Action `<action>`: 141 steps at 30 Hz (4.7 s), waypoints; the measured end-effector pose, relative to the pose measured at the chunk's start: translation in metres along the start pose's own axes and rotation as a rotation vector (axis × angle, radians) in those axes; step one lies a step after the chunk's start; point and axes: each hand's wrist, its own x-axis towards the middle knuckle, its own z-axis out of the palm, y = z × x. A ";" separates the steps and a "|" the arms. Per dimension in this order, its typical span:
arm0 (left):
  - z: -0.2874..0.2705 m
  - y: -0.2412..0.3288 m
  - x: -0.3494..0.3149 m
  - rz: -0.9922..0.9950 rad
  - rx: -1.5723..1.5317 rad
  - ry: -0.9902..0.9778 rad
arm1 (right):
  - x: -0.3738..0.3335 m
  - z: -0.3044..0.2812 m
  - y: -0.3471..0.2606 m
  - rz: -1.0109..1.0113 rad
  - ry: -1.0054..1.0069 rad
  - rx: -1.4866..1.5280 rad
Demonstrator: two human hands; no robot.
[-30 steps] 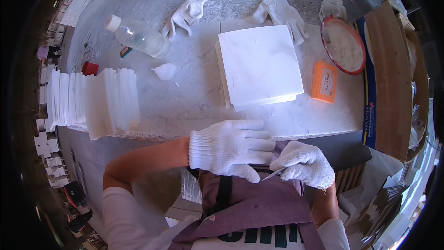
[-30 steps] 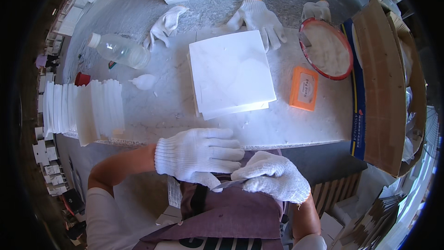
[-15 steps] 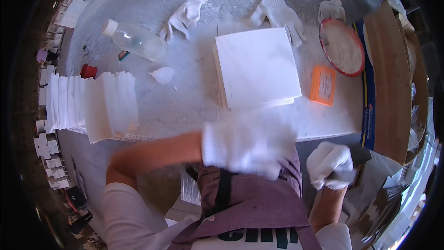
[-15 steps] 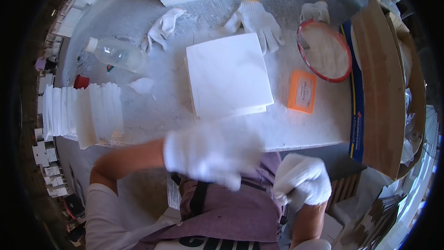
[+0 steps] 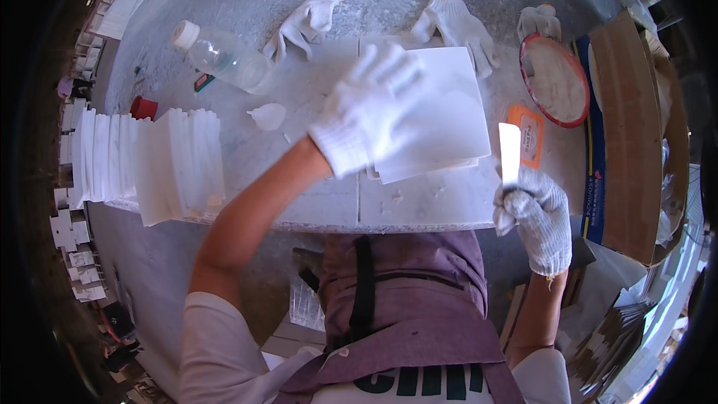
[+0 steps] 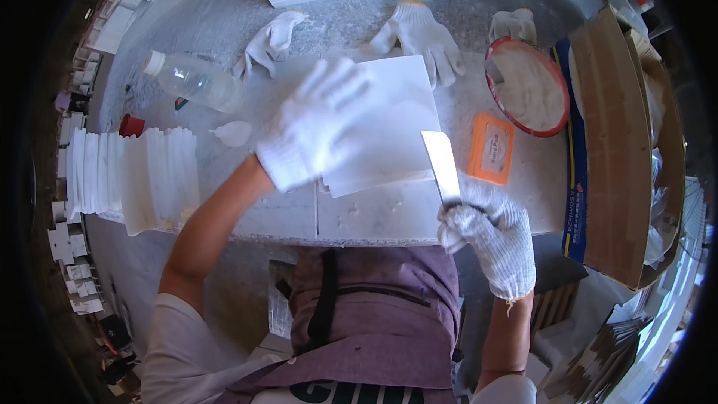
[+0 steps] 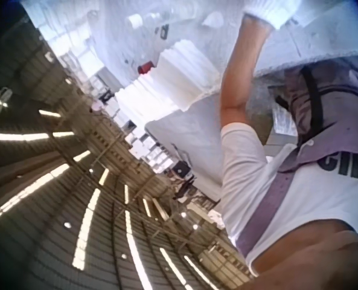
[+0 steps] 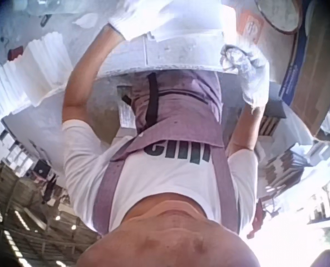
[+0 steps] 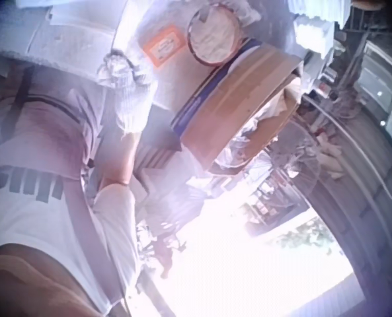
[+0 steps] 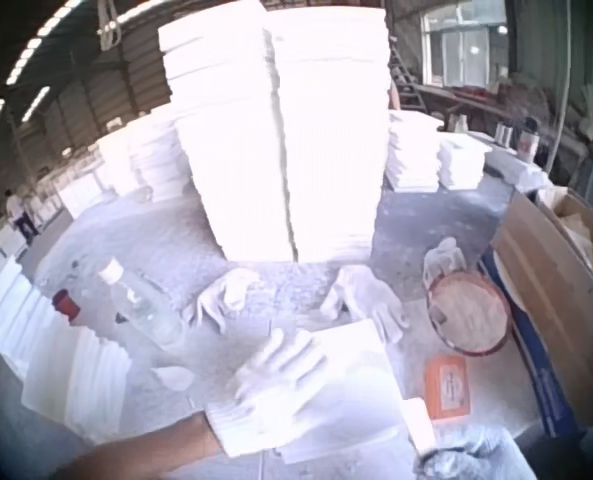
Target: The person uses a utility knife to cut a stack of white paper sheets on a workbench. They repeatedly trim the edges, remove small pieces, and stack the cut sheets. The person also scrapes the workbench surface with the knife and handles a small orange block.
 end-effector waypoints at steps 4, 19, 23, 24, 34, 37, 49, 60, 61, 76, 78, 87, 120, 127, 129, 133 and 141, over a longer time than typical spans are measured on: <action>-0.038 0.066 -0.017 0.056 -0.834 -0.154 | 0.028 0.011 -0.018 -0.002 0.123 -0.278; 0.008 0.119 -0.083 -0.305 -0.276 0.393 | 0.136 0.051 -0.014 -0.531 -0.062 -0.999; 0.011 0.118 -0.079 -0.320 -0.265 0.411 | 0.143 0.053 -0.011 -0.541 -0.113 -0.993; 0.011 0.118 -0.079 -0.326 -0.277 0.405 | 0.144 0.053 -0.010 -0.525 -0.127 -1.011; 0.014 0.120 -0.080 -0.346 -0.242 0.402 | 0.154 0.056 -0.008 -0.612 -0.147 -0.993; 0.017 0.120 -0.081 -0.343 -0.227 0.416 | 0.152 0.056 -0.006 -0.663 -0.154 -0.974; 0.013 0.117 -0.075 -0.349 -0.248 0.445 | 0.140 0.059 -0.007 -0.614 -0.192 -1.047; 0.014 0.119 -0.074 -0.359 -0.249 0.472 | 0.123 0.055 -0.004 -0.515 -0.231 -0.925; 0.014 0.120 -0.075 -0.364 -0.245 0.481 | 0.118 0.056 -0.003 -0.507 -0.229 -0.879; 0.016 0.122 -0.080 -0.370 -0.253 0.429 | 0.131 0.073 -0.002 -0.549 -0.184 -1.113; 0.018 0.120 -0.079 -0.365 -0.235 0.467 | 0.144 0.077 -0.001 -0.677 -0.161 -1.042; 0.018 0.122 -0.083 -0.397 -0.268 0.400 | 0.131 0.086 -0.002 -0.628 -0.337 -1.025; 0.021 0.123 -0.088 -0.392 -0.265 0.366 | 0.101 0.095 0.010 -0.675 -0.290 -1.077; 0.020 0.122 -0.087 -0.381 -0.268 0.364 | 0.091 0.094 0.009 -0.651 -0.281 -1.113; 0.019 0.121 -0.086 -0.394 -0.277 0.358 | 0.085 0.096 0.004 -0.621 -0.323 -1.127; 0.019 0.123 -0.086 -0.417 -0.264 0.348 | 0.081 0.094 -0.005 -0.580 -0.448 -1.068; 0.021 0.124 -0.088 -0.426 -0.262 0.397 | 0.096 0.094 0.003 -0.671 -0.320 -1.120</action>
